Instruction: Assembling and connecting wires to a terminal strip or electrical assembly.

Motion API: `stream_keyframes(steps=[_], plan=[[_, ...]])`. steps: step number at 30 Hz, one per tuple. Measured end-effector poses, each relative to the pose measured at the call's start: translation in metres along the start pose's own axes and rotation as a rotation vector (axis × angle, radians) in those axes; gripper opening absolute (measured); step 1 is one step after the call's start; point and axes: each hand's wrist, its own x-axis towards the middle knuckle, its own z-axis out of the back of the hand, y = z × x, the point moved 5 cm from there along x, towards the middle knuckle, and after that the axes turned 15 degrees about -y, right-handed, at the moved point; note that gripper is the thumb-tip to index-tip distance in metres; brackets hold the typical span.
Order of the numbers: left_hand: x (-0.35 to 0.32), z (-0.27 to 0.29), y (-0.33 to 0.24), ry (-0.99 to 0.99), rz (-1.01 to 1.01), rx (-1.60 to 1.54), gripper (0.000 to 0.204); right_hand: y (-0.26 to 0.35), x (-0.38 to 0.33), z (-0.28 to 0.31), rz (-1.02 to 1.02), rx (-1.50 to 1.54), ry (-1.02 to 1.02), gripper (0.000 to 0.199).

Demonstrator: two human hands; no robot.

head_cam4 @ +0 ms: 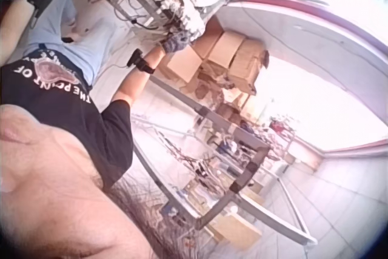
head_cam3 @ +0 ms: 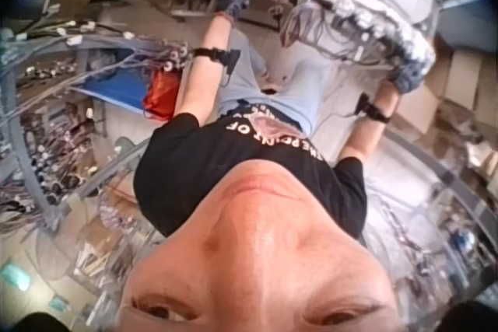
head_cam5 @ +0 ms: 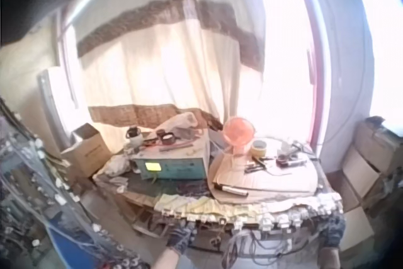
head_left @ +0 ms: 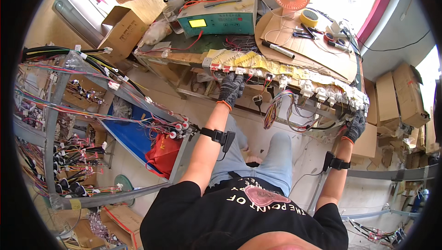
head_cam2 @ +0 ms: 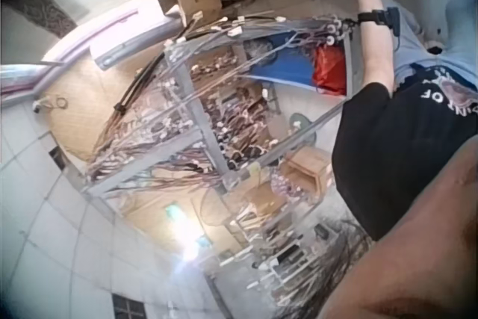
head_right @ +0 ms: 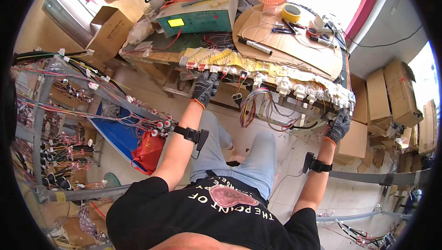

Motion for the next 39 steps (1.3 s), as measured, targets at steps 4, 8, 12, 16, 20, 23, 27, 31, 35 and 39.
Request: stream_keyframes(steps=[4, 8, 12, 16, 20, 23, 27, 31, 35, 39], plan=[[0.001, 0.004, 0.001, 0.016, -0.052, -0.008, 0.012, 0.023, -0.029, 0.017, -0.156, 0.079, -0.046, 0.026], [0.002, 0.004, 0.001, 0.006, -0.061, -0.017, 0.012, 0.133, -0.134, 0.026, 0.07, 0.37, -0.132, 0.03], [0.007, -0.002, 0.005, 0.035, -0.145, 0.012, 0.012, 0.279, -0.251, 0.034, 0.24, 0.961, 0.713, 0.025], [0.013, 0.039, 0.018, -0.083, -0.151, -0.004, 0.014, 0.372, -0.342, 0.027, -0.138, 1.431, 1.784, 0.028], [-0.009, -0.002, -0.005, -0.011, -0.149, 0.175, 0.015, 0.396, -0.348, 0.036, -0.14, 1.382, 1.818, 0.027], [-0.007, 0.005, -0.01, 0.032, -0.154, 0.218, 0.015, 0.396, -0.355, 0.038, -0.165, 1.386, 1.819, 0.027], [-0.003, 0.013, -0.009, 0.052, -0.06, 0.186, 0.014, 0.39, -0.363, 0.034, -0.183, 1.389, 1.813, 0.026], [-0.002, 0.02, -0.006, -0.013, -0.035, 0.078, 0.014, 0.386, -0.366, 0.034, -0.184, 1.39, 1.811, 0.025], [0.002, 0.005, -0.003, 0.001, -0.058, 0.035, 0.016, 0.385, -0.362, 0.035, -0.155, 1.387, 1.782, 0.024], [0.002, -0.001, -0.001, -0.002, -0.067, 0.014, 0.018, 0.381, -0.362, 0.033, -0.15, 1.375, 1.77, 0.023]])
